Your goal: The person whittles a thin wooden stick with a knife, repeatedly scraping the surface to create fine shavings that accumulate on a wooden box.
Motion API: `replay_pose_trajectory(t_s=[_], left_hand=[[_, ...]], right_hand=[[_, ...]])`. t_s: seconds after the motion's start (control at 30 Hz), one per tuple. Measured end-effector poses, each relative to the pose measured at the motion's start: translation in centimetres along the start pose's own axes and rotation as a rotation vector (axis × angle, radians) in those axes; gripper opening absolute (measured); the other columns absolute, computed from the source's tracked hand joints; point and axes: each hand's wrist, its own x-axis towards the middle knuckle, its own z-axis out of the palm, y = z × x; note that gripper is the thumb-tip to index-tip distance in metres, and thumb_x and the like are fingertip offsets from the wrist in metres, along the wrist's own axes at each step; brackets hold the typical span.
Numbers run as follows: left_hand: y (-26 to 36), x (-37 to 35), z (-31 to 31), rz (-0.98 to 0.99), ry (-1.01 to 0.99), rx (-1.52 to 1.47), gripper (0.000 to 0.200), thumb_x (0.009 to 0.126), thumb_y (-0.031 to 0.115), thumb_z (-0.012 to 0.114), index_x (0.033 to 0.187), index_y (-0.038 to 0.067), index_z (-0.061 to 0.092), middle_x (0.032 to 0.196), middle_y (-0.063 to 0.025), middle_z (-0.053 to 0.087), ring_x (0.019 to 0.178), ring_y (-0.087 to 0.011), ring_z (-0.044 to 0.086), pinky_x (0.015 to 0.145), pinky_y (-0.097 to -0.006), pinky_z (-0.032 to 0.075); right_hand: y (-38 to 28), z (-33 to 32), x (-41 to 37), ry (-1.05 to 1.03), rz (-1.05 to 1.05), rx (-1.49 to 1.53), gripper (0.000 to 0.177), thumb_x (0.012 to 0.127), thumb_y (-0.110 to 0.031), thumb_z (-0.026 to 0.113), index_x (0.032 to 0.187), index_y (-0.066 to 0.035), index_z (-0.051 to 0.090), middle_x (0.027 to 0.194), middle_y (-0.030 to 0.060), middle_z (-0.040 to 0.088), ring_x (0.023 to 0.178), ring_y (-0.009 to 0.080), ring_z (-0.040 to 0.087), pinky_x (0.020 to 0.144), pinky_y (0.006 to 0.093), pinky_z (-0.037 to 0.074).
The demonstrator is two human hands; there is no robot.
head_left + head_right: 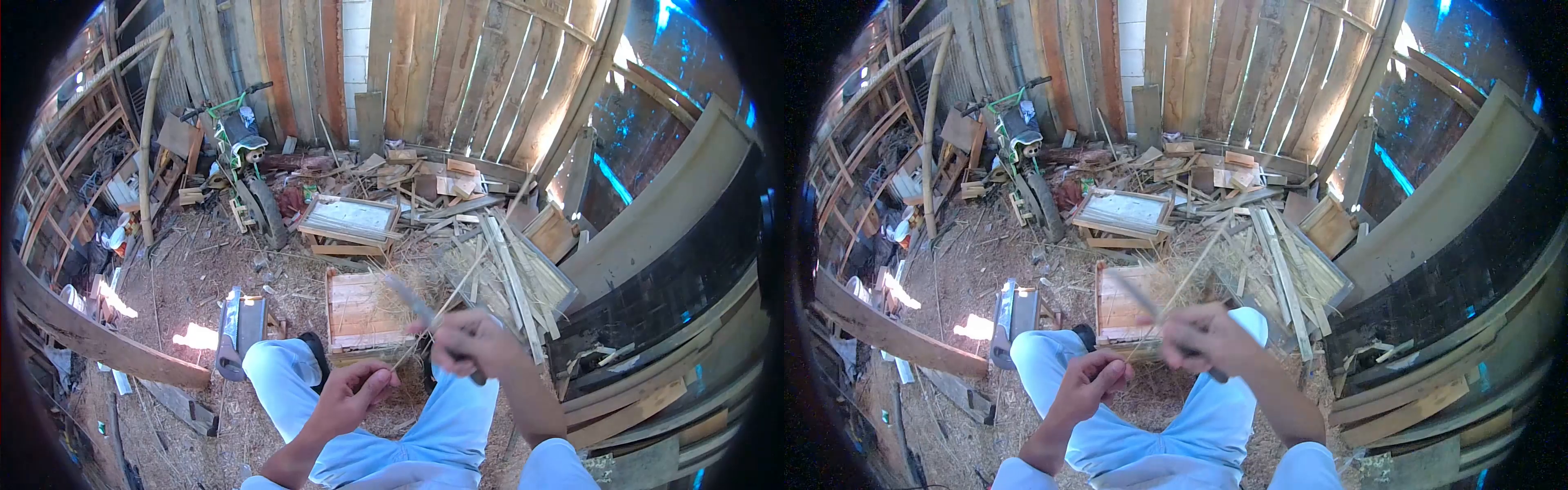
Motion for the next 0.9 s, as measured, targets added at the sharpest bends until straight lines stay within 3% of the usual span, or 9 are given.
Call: replay_pose_trajectory(t_s=[0.13, 0.23, 0.33, 0.5, 0.73, 0.9], left_hand=[[0.7, 0.0, -0.3, -0.068, -0.136, -0.197, 0.019, 0.096, 0.018, 0.049, 0.092, 0.001, 0.057, 0.062, 0.0044, 0.041, 0.052, -0.0024, 0.032, 0.043, -0.0189, 0.024], [0.4, -0.3, -0.5, -0.037, -0.150, -0.137, 0.020, 0.096, 0.018, 0.048, 0.091, 0.001, 0.057, 0.062, 0.0044, 0.041, 0.052, -0.0023, 0.032, 0.043, -0.0186, 0.024], [0.4, -0.5, -0.6, -0.047, -0.162, -0.134, 0.020, 0.096, 0.019, 0.049, 0.091, 0.001, 0.057, 0.062, 0.0047, 0.041, 0.052, -0.0022, 0.032, 0.044, -0.0184, 0.024], [0.6, 0.1, 0.1, -0.093, -0.186, -0.123, 0.020, 0.096, 0.020, 0.049, 0.091, 0.002, 0.057, 0.064, 0.0055, 0.042, 0.052, -0.0019, 0.032, 0.044, -0.0185, 0.024], [1.3, 0.0, 0.2, -0.085, -0.180, -0.113, 0.020, 0.096, 0.020, 0.049, 0.090, 0.003, 0.056, 0.064, 0.0053, 0.042, 0.053, -0.0018, 0.033, 0.045, -0.0182, 0.024], [0.9, 0.0, 0.2, -0.060, -0.166, -0.122, 0.021, 0.096, 0.021, 0.049, 0.089, 0.003, 0.056, 0.064, 0.0050, 0.043, 0.053, -0.0021, 0.033, 0.045, -0.0186, 0.025]], right_hand=[[0.7, 0.8, 0.2, -0.038, 0.081, -0.065, 0.032, 0.093, -0.017, 0.051, 0.115, 0.006, 0.054, 0.063, 0.0013, 0.053, 0.043, 0.0023, 0.036, 0.037, 0.0174, 0.025], [-0.7, -1.2, -0.4, 0.159, -0.084, 0.006, 0.033, 0.094, -0.018, 0.051, 0.115, 0.008, 0.053, 0.063, 0.0023, 0.052, 0.043, 0.0025, 0.035, 0.037, 0.0170, 0.026], [-1.5, -2.2, -0.9, 0.177, -0.125, 0.118, 0.035, 0.094, -0.019, 0.051, 0.116, 0.008, 0.052, 0.063, 0.0024, 0.052, 0.042, 0.0026, 0.036, 0.037, 0.0166, 0.025], [0.4, 0.9, -0.2, -0.075, 0.036, -0.034, 0.038, 0.094, -0.022, 0.051, 0.116, 0.009, 0.052, 0.061, 0.0049, 0.052, 0.044, 0.0041, 0.037, 0.039, 0.0190, 0.027], [-0.9, 0.9, -0.6, -0.003, 0.074, -0.022, 0.035, 0.092, -0.020, 0.056, 0.106, 0.011, 0.058, 0.062, 0.0036, 0.054, 0.045, 0.0040, 0.039, 0.038, 0.0189, 0.026], [-1.4, 0.7, -0.2, -0.012, 0.092, -0.089, 0.032, 0.094, -0.019, 0.052, 0.110, 0.008, 0.058, 0.066, 0.0005, 0.051, 0.047, 0.0026, 0.037, 0.039, 0.0177, 0.026]])
